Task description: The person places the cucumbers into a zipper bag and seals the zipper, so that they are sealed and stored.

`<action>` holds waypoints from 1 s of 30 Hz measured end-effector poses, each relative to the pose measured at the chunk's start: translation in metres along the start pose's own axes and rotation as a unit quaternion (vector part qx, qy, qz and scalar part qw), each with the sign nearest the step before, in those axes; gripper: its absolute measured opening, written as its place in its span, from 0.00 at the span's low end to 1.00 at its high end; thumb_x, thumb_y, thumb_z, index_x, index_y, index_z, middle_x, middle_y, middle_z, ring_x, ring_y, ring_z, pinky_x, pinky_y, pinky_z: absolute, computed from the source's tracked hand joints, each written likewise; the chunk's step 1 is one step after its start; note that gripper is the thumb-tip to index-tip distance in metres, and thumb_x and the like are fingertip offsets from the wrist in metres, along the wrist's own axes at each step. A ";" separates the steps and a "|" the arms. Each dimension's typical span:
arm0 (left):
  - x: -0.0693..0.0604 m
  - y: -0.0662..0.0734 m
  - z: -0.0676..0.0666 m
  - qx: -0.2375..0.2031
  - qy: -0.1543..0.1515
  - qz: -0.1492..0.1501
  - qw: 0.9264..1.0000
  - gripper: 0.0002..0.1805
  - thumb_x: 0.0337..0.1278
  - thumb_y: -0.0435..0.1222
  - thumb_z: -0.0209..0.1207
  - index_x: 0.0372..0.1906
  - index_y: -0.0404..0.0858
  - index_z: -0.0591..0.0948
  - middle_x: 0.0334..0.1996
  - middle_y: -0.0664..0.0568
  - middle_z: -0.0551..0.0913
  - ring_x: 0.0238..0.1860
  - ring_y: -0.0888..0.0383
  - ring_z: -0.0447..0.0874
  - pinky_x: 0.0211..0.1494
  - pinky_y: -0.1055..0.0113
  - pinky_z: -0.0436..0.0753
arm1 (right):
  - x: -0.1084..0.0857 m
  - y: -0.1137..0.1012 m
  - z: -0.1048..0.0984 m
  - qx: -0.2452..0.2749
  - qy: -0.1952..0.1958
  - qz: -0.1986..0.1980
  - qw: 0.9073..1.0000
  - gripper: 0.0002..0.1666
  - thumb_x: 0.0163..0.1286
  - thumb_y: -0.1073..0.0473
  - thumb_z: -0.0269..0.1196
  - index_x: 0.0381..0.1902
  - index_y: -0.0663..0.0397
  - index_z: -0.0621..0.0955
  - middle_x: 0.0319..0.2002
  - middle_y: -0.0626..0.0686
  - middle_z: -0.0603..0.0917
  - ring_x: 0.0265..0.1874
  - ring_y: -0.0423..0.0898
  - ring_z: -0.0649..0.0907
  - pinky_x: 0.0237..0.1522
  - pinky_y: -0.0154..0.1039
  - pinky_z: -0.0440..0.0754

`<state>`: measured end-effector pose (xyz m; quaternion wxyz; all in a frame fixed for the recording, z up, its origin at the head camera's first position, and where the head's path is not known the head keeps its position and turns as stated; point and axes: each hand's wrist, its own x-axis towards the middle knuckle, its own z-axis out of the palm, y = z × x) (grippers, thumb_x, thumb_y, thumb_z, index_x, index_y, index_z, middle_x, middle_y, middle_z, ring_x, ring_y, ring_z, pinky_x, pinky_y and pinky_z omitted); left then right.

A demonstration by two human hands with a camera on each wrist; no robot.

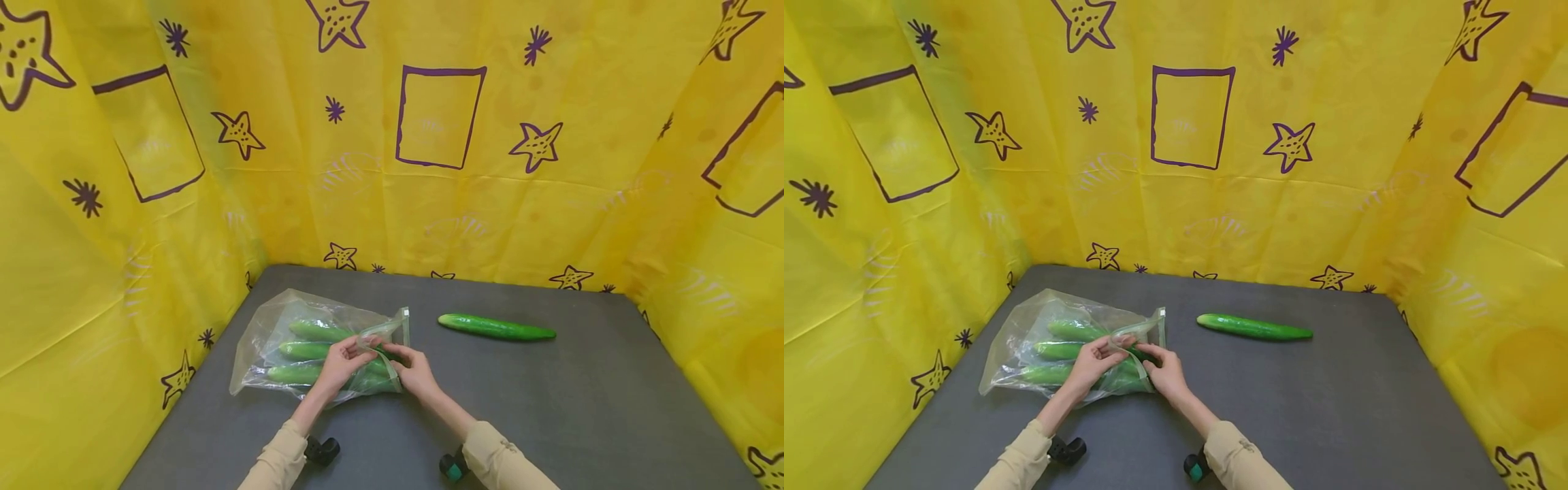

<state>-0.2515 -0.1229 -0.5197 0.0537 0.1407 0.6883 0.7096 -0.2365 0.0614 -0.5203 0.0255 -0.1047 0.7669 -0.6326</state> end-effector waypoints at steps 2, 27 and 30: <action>0.000 0.001 0.000 0.000 0.004 -0.011 1.000 0.23 0.56 0.30 0.62 0.56 0.25 0.75 0.52 0.27 0.77 0.41 0.67 0.85 0.44 0.73 0.82 | -0.001 0.000 -0.002 0.013 0.003 -0.005 1.000 0.20 0.63 0.74 0.56 0.54 0.64 0.79 0.56 0.63 0.80 0.59 0.59 0.76 0.58 0.50 0.76; -0.001 0.002 0.001 0.000 0.003 0.000 1.000 0.23 0.56 0.31 0.63 0.56 0.26 0.75 0.54 0.31 0.78 0.48 0.57 0.85 0.47 0.72 0.82 | -0.016 0.010 -0.033 0.008 -0.022 0.010 1.000 0.24 0.64 0.66 0.62 0.58 0.66 0.75 0.56 0.66 0.79 0.56 0.62 0.78 0.52 0.41 0.80; -0.001 0.002 0.001 0.003 0.004 -0.006 1.000 0.23 0.56 0.31 0.63 0.56 0.26 0.75 0.54 0.30 0.78 0.45 0.62 0.85 0.46 0.73 0.82 | -0.018 0.009 -0.036 -0.002 -0.027 0.007 1.000 0.24 0.64 0.64 0.63 0.58 0.66 0.75 0.56 0.65 0.79 0.56 0.61 0.78 0.53 0.39 0.80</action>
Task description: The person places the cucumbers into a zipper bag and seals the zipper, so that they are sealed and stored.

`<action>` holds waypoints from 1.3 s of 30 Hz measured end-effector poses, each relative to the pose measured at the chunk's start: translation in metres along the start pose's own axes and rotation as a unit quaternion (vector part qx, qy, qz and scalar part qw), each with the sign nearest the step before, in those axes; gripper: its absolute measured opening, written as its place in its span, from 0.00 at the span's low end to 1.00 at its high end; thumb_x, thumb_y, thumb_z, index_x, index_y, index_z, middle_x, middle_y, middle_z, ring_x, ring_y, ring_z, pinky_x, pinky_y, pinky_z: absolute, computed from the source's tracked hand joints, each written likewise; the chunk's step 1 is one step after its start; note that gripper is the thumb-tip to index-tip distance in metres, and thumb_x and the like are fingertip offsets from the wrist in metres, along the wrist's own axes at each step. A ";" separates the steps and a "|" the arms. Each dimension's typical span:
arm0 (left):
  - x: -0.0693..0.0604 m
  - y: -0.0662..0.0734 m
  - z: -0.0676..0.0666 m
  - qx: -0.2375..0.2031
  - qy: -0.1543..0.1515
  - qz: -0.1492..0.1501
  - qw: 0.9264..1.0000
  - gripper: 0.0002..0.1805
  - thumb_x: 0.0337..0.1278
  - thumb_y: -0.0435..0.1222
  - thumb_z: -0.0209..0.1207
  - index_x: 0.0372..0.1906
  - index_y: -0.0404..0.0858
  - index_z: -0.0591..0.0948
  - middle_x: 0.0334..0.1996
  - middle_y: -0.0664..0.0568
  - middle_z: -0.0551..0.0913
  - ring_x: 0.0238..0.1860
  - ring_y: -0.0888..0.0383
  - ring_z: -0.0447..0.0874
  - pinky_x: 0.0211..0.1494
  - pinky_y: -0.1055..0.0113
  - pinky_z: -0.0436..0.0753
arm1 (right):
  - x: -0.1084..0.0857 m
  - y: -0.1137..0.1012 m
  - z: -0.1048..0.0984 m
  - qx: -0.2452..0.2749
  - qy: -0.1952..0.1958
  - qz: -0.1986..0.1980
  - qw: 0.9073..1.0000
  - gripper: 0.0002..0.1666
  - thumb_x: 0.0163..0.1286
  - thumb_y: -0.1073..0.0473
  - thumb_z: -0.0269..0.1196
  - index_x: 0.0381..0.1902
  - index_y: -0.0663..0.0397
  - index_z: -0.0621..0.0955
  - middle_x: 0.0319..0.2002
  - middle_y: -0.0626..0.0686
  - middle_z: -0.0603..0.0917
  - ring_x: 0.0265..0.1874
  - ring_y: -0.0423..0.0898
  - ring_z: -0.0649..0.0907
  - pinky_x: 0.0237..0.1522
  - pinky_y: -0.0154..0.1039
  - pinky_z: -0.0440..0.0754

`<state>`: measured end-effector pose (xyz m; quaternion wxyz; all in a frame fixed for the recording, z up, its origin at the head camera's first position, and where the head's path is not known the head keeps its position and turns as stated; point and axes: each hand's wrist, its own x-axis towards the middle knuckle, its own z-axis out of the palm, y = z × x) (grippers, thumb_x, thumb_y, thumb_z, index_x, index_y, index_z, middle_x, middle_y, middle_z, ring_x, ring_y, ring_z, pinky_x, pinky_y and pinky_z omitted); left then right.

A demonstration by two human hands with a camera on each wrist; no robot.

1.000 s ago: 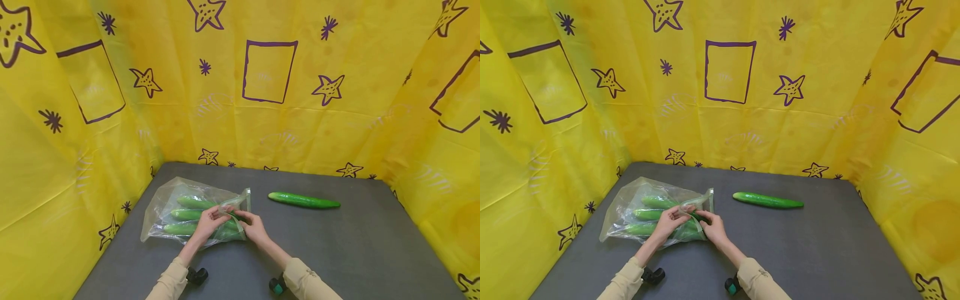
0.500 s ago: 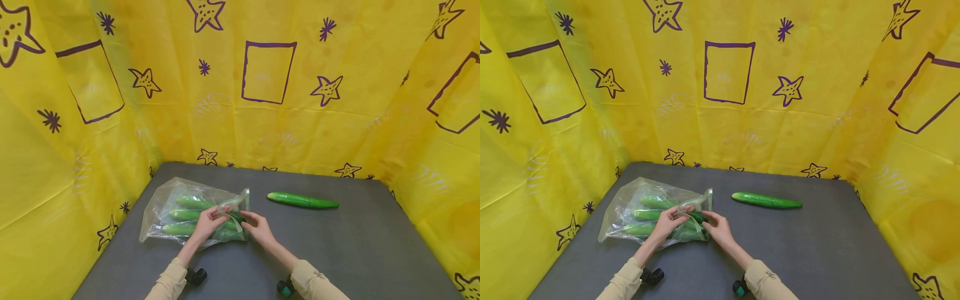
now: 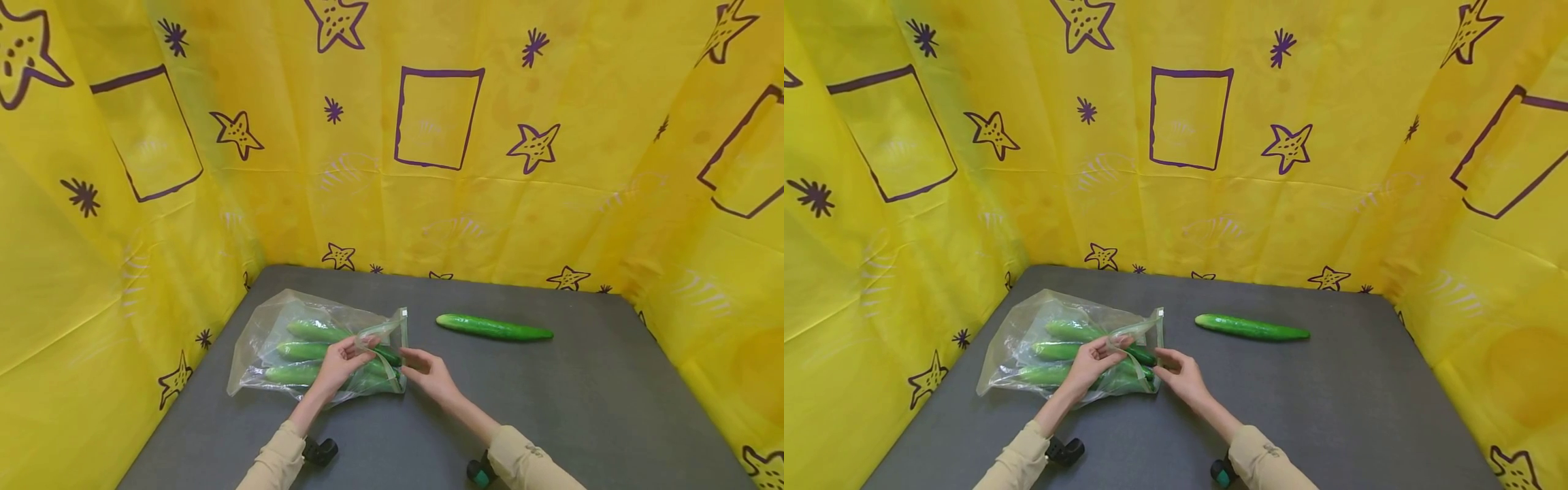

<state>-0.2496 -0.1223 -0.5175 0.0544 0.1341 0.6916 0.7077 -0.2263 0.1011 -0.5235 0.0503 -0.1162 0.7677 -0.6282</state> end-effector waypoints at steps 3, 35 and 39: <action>0.000 0.001 0.000 -0.005 -0.001 -0.006 1.000 0.23 0.56 0.30 0.62 0.57 0.25 0.74 0.54 0.29 0.77 0.43 0.68 0.85 0.45 0.74 0.81 | -0.002 -0.002 -0.001 -0.002 0.000 0.002 1.000 0.25 0.64 0.63 0.63 0.58 0.65 0.75 0.56 0.65 0.79 0.56 0.61 0.79 0.53 0.40 0.80; 0.001 -0.002 -0.002 0.000 -0.003 -0.003 1.000 0.22 0.56 0.31 0.63 0.54 0.24 0.75 0.54 0.28 0.76 0.43 0.67 0.85 0.45 0.73 0.81 | -0.021 0.003 -0.072 -0.063 0.010 0.042 0.997 0.30 0.64 0.63 0.64 0.62 0.68 0.71 0.58 0.68 0.77 0.56 0.62 0.78 0.52 0.42 0.81; 0.001 -0.002 -0.002 -0.001 -0.005 -0.005 1.000 0.22 0.56 0.30 0.62 0.54 0.24 0.75 0.54 0.27 0.76 0.42 0.69 0.85 0.45 0.73 0.81 | -0.025 0.006 -0.092 -0.095 0.044 0.046 0.993 0.30 0.63 0.64 0.65 0.61 0.66 0.72 0.57 0.67 0.78 0.55 0.61 0.79 0.51 0.43 0.81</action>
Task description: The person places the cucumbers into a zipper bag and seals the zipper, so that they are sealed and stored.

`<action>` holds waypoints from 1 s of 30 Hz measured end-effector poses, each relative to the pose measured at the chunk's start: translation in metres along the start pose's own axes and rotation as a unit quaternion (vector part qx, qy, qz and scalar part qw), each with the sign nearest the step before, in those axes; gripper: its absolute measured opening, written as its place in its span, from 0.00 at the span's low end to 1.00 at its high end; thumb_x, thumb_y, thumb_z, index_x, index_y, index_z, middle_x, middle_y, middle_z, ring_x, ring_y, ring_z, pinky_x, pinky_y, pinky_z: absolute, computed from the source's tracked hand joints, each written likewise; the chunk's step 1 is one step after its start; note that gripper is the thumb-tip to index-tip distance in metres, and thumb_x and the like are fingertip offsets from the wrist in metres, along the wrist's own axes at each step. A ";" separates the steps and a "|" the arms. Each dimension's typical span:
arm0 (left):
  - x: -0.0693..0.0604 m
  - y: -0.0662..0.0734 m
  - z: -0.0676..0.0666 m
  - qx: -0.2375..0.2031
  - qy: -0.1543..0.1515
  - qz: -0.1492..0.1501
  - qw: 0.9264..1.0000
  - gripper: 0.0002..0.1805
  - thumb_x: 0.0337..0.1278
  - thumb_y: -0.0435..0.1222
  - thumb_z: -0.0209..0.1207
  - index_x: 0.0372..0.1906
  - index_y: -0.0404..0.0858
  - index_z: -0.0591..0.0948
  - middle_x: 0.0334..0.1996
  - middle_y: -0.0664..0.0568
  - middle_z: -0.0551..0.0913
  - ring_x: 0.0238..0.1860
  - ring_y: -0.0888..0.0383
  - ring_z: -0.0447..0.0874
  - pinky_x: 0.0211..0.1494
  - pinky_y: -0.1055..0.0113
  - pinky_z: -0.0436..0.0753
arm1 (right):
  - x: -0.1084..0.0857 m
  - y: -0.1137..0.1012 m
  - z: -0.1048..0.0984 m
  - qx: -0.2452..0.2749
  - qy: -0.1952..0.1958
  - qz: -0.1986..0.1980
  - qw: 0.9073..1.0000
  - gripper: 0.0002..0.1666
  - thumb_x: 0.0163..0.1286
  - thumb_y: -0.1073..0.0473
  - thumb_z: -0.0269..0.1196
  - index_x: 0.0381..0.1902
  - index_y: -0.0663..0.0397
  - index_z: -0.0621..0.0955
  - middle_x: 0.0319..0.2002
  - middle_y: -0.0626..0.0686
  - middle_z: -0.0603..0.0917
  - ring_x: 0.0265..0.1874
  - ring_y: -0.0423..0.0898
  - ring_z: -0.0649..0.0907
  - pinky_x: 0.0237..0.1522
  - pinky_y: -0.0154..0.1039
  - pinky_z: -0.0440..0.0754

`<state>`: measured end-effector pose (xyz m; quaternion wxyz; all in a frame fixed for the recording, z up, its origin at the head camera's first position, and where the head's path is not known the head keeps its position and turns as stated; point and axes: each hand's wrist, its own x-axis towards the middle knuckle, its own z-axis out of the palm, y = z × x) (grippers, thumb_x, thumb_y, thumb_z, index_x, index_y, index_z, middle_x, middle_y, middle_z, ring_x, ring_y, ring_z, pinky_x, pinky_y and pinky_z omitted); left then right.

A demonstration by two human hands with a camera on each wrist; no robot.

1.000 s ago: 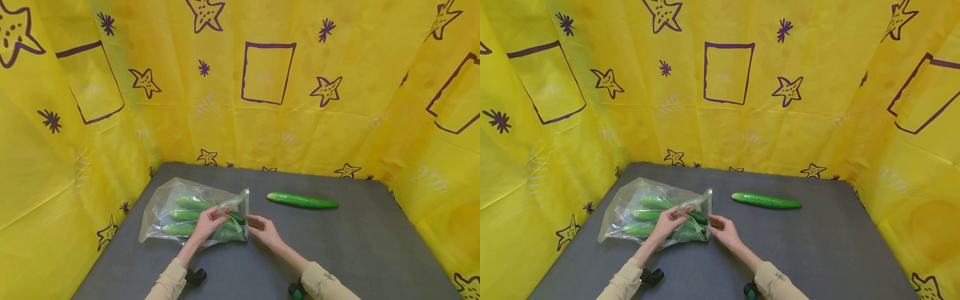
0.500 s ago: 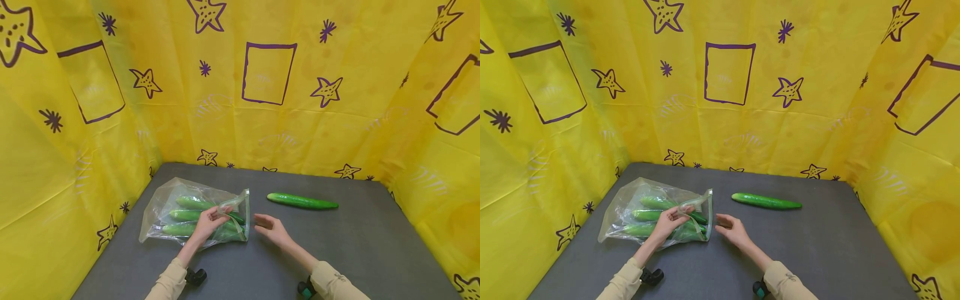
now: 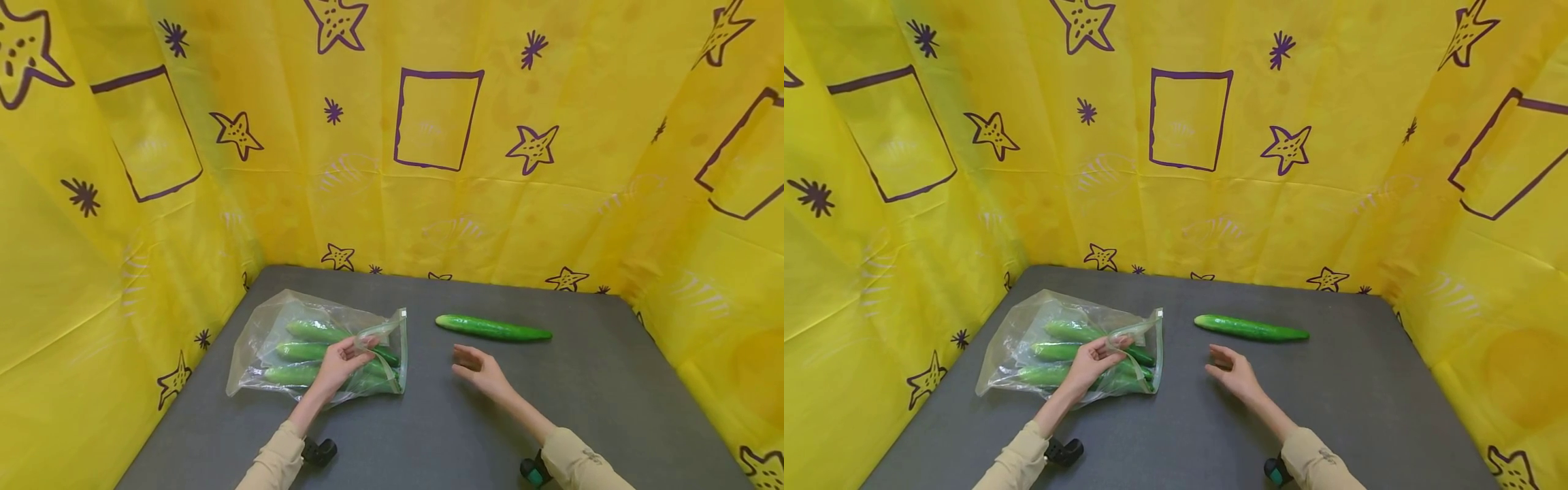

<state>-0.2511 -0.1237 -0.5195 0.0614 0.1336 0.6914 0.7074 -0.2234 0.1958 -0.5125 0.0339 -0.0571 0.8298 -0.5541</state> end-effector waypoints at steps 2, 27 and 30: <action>0.000 0.000 0.000 -0.003 -0.002 0.001 1.000 0.22 0.56 0.30 0.62 0.54 0.23 0.75 0.54 0.27 0.76 0.42 0.69 0.84 0.45 0.73 0.82 | 0.000 0.003 -0.011 -0.013 0.018 0.007 1.000 0.30 0.63 0.64 0.64 0.62 0.66 0.72 0.57 0.67 0.78 0.55 0.61 0.79 0.51 0.44 0.81; -0.001 -0.001 0.000 -0.001 0.001 0.009 1.000 0.22 0.56 0.30 0.62 0.55 0.24 0.75 0.54 0.28 0.76 0.41 0.69 0.84 0.45 0.74 0.81 | -0.015 0.028 -0.117 -0.150 0.130 0.120 0.973 0.37 0.69 0.53 0.58 0.68 0.68 0.60 0.63 0.71 0.70 0.60 0.67 0.72 0.59 0.57 0.73; 0.000 -0.001 0.000 -0.004 -0.004 0.014 1.000 0.21 0.56 0.30 0.62 0.54 0.24 0.75 0.54 0.29 0.76 0.42 0.68 0.85 0.46 0.74 0.81 | -0.016 0.031 -0.125 -0.151 0.140 0.130 0.970 0.38 0.70 0.52 0.57 0.69 0.68 0.59 0.63 0.72 0.68 0.61 0.67 0.70 0.60 0.57 0.72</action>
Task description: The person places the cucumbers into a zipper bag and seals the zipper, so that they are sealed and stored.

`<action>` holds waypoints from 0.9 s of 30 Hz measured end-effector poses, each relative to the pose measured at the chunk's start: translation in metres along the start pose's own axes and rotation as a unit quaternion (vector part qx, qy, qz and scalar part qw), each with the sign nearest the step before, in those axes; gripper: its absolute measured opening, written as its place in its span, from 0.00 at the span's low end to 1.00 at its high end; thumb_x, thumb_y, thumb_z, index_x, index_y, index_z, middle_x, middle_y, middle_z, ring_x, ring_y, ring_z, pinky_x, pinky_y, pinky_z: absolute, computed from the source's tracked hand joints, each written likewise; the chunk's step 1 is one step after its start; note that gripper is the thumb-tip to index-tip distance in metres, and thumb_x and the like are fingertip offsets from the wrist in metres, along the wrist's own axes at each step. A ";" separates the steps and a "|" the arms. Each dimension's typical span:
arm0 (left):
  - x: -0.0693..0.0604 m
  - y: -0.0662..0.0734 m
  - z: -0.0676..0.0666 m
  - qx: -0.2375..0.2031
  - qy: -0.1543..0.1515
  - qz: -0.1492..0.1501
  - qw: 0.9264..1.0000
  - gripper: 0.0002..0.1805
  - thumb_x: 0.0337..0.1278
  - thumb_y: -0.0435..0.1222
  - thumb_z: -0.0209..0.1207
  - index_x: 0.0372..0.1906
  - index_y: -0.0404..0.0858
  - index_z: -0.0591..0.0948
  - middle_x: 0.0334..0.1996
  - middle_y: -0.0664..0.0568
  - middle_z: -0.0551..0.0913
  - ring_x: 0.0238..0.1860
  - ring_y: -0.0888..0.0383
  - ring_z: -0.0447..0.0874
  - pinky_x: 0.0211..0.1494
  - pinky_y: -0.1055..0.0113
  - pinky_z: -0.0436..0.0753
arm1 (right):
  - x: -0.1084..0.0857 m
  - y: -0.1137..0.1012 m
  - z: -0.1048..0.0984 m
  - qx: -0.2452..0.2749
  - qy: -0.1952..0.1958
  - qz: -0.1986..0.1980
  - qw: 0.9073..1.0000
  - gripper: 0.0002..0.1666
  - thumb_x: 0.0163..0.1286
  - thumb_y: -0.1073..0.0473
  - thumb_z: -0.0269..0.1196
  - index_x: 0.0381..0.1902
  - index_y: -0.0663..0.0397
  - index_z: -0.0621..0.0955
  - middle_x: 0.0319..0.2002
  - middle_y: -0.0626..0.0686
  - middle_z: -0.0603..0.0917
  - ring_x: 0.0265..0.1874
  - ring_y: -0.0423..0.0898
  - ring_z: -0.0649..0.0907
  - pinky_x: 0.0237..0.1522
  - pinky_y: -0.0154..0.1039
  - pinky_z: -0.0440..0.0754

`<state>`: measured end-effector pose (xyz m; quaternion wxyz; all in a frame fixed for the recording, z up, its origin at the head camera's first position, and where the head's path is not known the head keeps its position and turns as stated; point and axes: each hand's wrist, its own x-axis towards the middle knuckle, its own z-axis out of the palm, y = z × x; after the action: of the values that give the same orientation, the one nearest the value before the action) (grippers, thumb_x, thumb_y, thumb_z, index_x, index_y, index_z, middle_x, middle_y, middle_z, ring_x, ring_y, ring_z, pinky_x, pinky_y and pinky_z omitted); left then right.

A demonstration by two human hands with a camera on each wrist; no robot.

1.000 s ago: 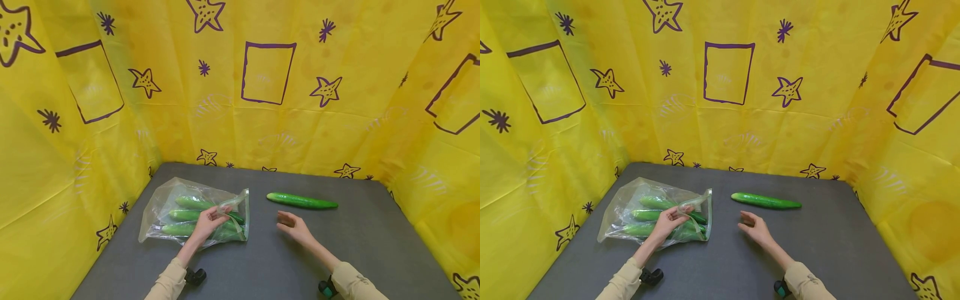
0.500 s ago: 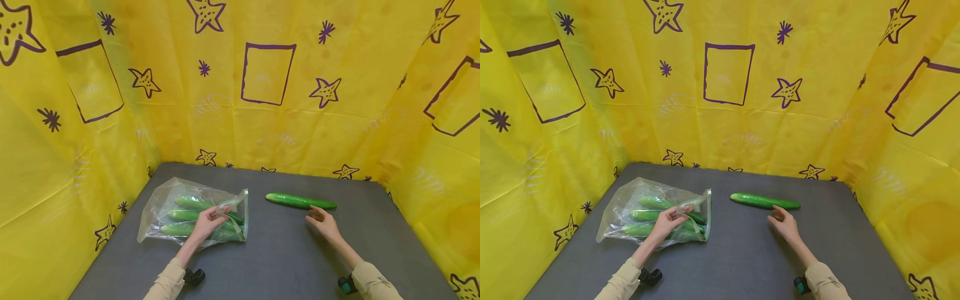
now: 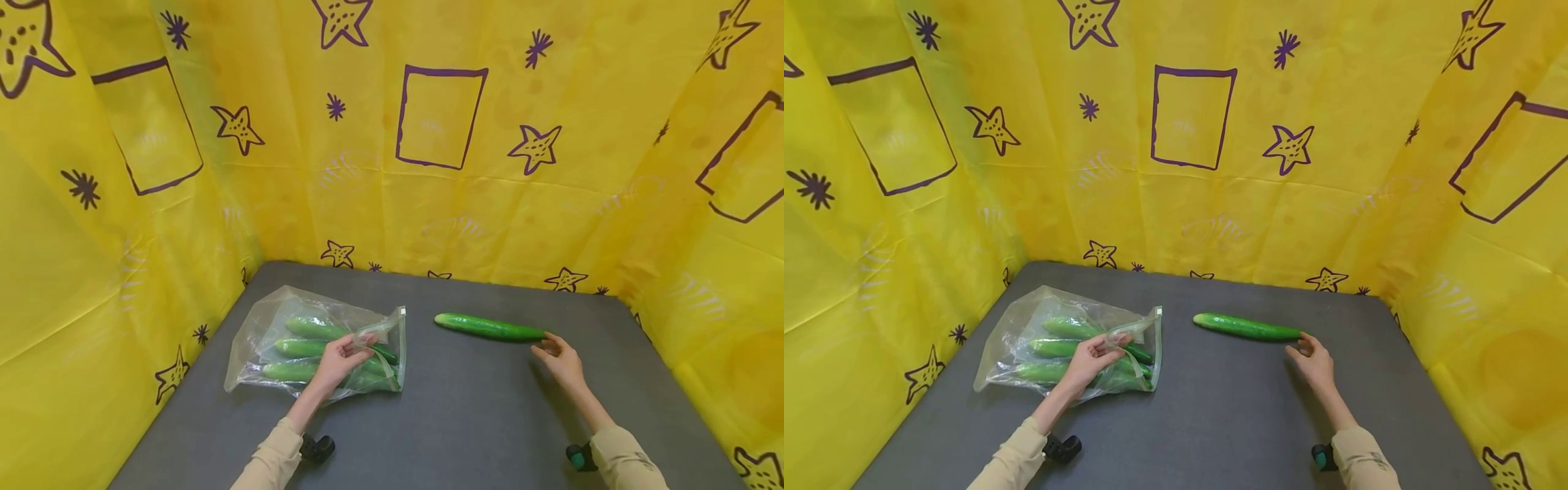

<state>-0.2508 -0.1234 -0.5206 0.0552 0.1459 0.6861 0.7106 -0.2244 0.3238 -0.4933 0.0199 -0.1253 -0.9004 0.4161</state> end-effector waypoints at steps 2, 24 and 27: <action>0.000 0.000 0.000 -0.003 -0.002 0.005 1.000 0.21 0.56 0.29 0.62 0.54 0.24 0.75 0.54 0.29 0.76 0.43 0.68 0.85 0.46 0.73 0.81 | 0.003 0.002 -0.004 -0.003 0.005 0.010 1.000 0.39 0.70 0.52 0.57 0.70 0.67 0.58 0.64 0.72 0.67 0.62 0.67 0.70 0.60 0.57 0.71; -0.001 0.002 0.002 -0.006 0.000 0.000 1.000 0.20 0.56 0.31 0.63 0.52 0.25 0.76 0.54 0.33 0.78 0.43 0.66 0.85 0.46 0.72 0.82 | 0.023 0.009 -0.013 0.045 -0.066 0.053 0.995 0.50 0.71 0.50 0.55 0.74 0.64 0.38 0.71 0.75 0.45 0.70 0.70 0.51 0.69 0.61 0.55; -0.001 0.002 0.001 -0.005 0.003 -0.005 1.000 0.20 0.55 0.31 0.63 0.52 0.26 0.77 0.54 0.33 0.79 0.43 0.66 0.85 0.46 0.72 0.82 | 0.025 0.008 -0.011 0.052 -0.086 0.048 0.994 0.51 0.71 0.51 0.55 0.74 0.63 0.36 0.72 0.73 0.41 0.71 0.69 0.47 0.70 0.61 0.51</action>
<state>-0.2494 -0.1227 -0.5191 0.0570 0.1398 0.6836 0.7141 -0.2458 0.3427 -0.4941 -0.0714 -0.1311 -0.8688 0.4722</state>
